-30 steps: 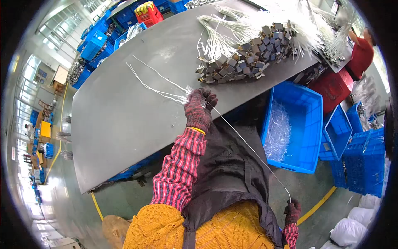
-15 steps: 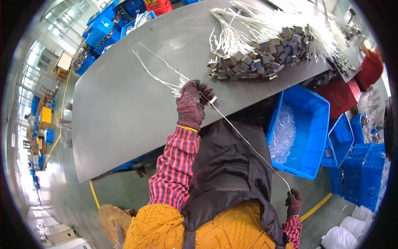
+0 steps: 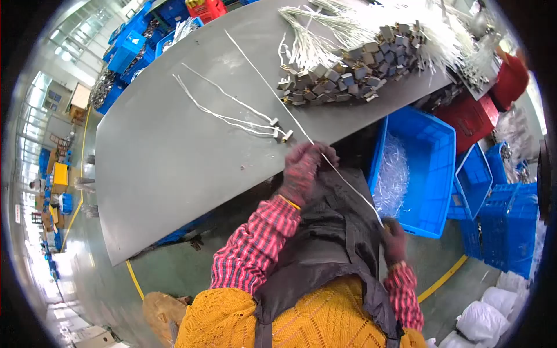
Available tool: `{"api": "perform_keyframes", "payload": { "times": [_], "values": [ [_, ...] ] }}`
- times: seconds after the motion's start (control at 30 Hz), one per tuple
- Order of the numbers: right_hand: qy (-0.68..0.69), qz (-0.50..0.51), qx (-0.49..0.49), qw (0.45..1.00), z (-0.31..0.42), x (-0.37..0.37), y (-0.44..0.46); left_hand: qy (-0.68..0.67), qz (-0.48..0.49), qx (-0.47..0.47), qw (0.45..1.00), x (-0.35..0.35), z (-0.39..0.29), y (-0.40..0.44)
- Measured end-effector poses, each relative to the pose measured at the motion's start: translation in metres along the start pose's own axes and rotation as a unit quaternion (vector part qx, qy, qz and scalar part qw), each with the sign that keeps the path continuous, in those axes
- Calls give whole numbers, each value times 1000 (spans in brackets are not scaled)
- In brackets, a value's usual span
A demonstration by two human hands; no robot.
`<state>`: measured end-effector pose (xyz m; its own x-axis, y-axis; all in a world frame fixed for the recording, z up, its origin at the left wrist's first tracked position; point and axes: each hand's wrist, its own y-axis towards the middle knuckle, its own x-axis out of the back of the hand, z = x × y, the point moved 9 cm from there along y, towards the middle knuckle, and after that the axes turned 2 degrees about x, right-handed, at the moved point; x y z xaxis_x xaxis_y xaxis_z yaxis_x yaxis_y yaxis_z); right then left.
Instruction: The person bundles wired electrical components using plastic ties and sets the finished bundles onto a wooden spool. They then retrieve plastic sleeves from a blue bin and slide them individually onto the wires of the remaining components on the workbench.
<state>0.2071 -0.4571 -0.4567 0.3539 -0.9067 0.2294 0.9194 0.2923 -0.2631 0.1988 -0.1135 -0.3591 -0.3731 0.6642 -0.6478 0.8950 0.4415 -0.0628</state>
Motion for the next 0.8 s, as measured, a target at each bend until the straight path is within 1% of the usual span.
{"api": "perform_keyframes", "payload": {
  "times": [0.03,0.07,0.1,0.13,0.17,0.2,0.23,0.27,0.3,0.37,0.43,0.47,0.57,0.6,0.7,0.73,0.8],
  "values": [
    [57,50,-7,997,22,-36,18,25,-3,-15,1000,-5,9,-6],
    [75,79,27,994,61,-71,31,51,-7,-31,998,-9,15,-12],
    [15,98,215,971,110,-98,37,77,-12,-48,996,-13,18,-15],
    [110,128,143,975,122,-125,42,37,-44,-53,997,-18,6,-15],
    [203,155,70,964,130,-146,43,48,-21,-37,998,-11,-2,-7],
    [170,159,100,967,136,-157,46,59,-6,-24,998,3,-14,1],
    [137,163,130,968,138,-168,49,-26,-32,-37,998,29,-19,10],
    [103,167,160,967,140,-176,50,-48,-93,-67,992,37,-47,9],
    [79,168,162,969,143,-178,49,-72,-157,-62,983,55,-59,14],
    [31,169,166,971,151,-181,46,0,-114,-78,990,66,-61,19],
    [65,156,170,971,145,-193,57,-14,-108,-72,991,54,-49,12],
    [82,149,172,970,143,-200,63,0,-89,-52,995,49,-40,10],
    [32,140,254,956,169,-226,67,-18,-177,16,984,65,-19,1],
    [23,131,265,955,171,-234,69,-59,-160,7,985,70,-20,5],
    [-16,102,294,950,180,-255,79,3,-189,35,981,92,-24,4],
    [-37,91,300,949,185,-261,83,77,-181,26,980,94,-35,4],
    [-54,86,310,945,189,-276,95,168,-180,-9,969,103,-48,15]
  ]
}}
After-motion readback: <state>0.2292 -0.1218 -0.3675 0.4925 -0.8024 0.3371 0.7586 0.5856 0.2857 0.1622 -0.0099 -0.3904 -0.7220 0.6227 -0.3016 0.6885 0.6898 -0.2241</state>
